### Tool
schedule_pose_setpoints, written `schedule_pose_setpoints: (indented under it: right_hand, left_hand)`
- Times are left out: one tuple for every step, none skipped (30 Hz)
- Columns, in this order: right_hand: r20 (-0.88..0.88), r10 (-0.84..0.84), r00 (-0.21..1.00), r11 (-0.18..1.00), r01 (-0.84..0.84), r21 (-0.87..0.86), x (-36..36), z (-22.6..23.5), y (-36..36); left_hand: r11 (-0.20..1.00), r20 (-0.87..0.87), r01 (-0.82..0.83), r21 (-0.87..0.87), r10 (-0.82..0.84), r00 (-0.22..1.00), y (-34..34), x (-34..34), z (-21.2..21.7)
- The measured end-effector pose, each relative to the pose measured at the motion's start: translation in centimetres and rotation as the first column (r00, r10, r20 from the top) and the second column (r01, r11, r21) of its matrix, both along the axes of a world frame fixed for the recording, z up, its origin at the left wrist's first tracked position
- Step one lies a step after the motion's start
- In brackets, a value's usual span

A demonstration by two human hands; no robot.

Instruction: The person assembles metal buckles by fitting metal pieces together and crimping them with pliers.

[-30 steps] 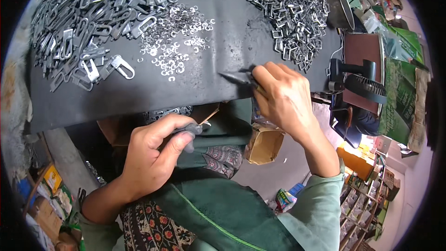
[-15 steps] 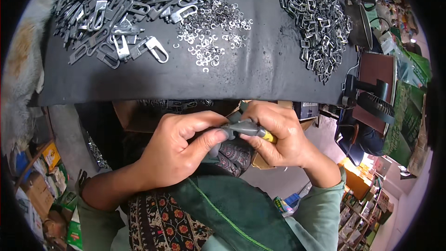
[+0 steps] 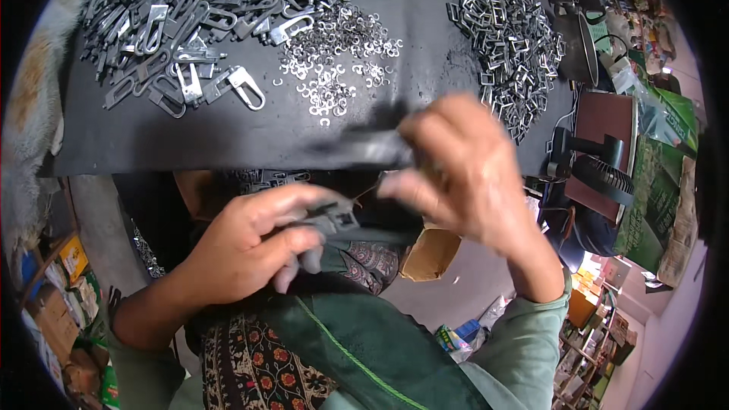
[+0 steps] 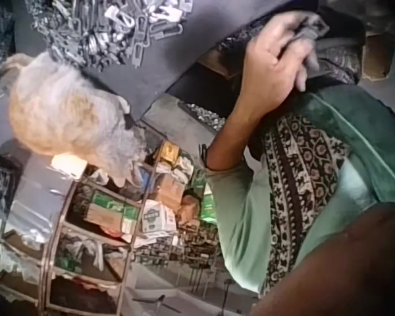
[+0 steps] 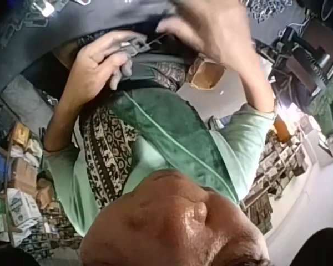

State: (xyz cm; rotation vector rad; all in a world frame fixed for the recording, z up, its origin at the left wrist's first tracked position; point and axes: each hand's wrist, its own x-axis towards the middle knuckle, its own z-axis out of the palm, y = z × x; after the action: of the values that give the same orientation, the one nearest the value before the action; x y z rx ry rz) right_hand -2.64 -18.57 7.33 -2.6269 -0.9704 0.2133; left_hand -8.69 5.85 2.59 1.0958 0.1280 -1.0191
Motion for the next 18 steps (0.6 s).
schedule_pose_setpoints:
  right_hand:
    - [0.207, -0.015, 0.978, 0.981, 0.054, -0.184, 0.9, 0.5, -0.6]
    - [0.269, -0.004, 0.963, 0.945, 0.092, -0.315, 1.4, 0.6, -1.0]
    - [0.347, 0.073, 0.935, 0.948, 0.043, -0.315, 2.2, 0.0, -1.5]
    - [0.343, 0.092, 0.935, 0.941, 0.032, -0.338, 2.5, 0.1, -1.4]
    - [0.338, 0.111, 0.935, 0.932, 0.02, -0.361, 2.7, 0.2, -1.4]
    - [0.338, 0.117, 0.934, 0.934, 0.013, -0.357, 2.9, 0.1, -1.1]
    - [0.328, 0.129, 0.936, 0.932, -0.002, -0.362, 3.1, 0.1, -0.9]
    - [0.318, 0.142, 0.937, 0.93, -0.016, -0.366, 3.3, 0.1, -0.7]
    - [0.318, 0.146, 0.937, 0.931, -0.021, -0.364, 3.4, 0.1, -0.6]
    - [0.31, 0.148, 0.939, 0.928, -0.023, -0.371, 3.4, 0.1, -0.5]
    - [0.302, 0.149, 0.941, 0.925, -0.024, -0.379, 3.4, 0.2, -0.4]
    - [0.303, 0.152, 0.941, 0.924, -0.027, -0.38, 3.4, 0.2, -0.3]
    - [0.3, 0.15, 0.942, 0.922, -0.024, -0.386, 3.4, 0.4, -0.2]
    - [0.298, 0.147, 0.943, 0.92, -0.02, -0.391, 3.3, 0.5, -0.1]
    - [0.298, 0.149, 0.943, 0.92, -0.022, -0.392, 3.2, 0.6, 0.0]
    - [0.316, 0.153, 0.936, 0.909, -0.008, -0.417, 3.1, 0.7, 0.0]
    - [0.335, 0.158, 0.929, 0.897, 0.007, -0.442, 2.9, 0.8, 0.0]
    - [0.333, 0.16, 0.929, 0.897, 0.004, -0.443, 2.6, 1.0, 0.1]
  left_hand:
    - [0.999, 0.029, 0.005, 0.045, -0.007, 1.0, 0.3, 0.0, -0.1]
    - [0.999, 0.044, 0.017, 0.043, -0.019, 0.999, 0.5, 0.0, -0.2]
    - [0.999, 0.046, 0.013, 0.042, -0.015, 0.999, 0.4, -0.4, -0.5]
    - [0.999, 0.172, -0.039, -0.013, 0.04, 0.984, 0.1, -1.1, -1.1]
    - [0.994, 0.292, -0.083, -0.073, 0.101, 0.951, 0.0, -1.4, -1.4]
    - [0.995, 0.276, -0.087, -0.05, 0.098, 0.956, 0.0, -1.1, -0.9]
    - [0.994, 0.276, -0.094, -0.046, 0.103, 0.956, 0.1, -0.8, -1.2]
    - [0.996, 0.484, -0.094, -0.007, 0.085, 0.871, 0.1, -0.6, -1.7]
    - [0.995, 0.667, -0.1, 0.031, 0.053, 0.743, 0.1, -0.5, -2.0]
    - [0.992, 0.609, -0.117, 0.054, 0.06, 0.791, 0.1, -0.7, -1.8]
    - [0.991, 0.609, -0.121, 0.056, 0.062, 0.79, 0.3, -0.7, -1.7]
    - [0.99, 0.575, -0.126, 0.062, 0.068, 0.815, 0.3, -0.7, -1.7]
    - [0.989, 0.539, -0.131, 0.067, 0.074, 0.839, 0.4, -0.7, -1.6]
    - [0.989, 0.54, -0.132, 0.065, 0.076, 0.838, 0.4, -0.7, -1.5]
    - [0.985, 0.52, -0.154, 0.078, 0.092, 0.849, 0.4, -0.7, -1.3]
    - [0.98, 0.501, -0.176, 0.091, 0.108, 0.859, 0.3, -0.7, -1.3]
    - [0.98, 0.501, -0.177, 0.089, 0.109, 0.859, 0.3, -0.6, -1.3]
    - [0.977, 0.519, -0.19, 0.092, 0.116, 0.847, 0.4, -0.6, -1.3]
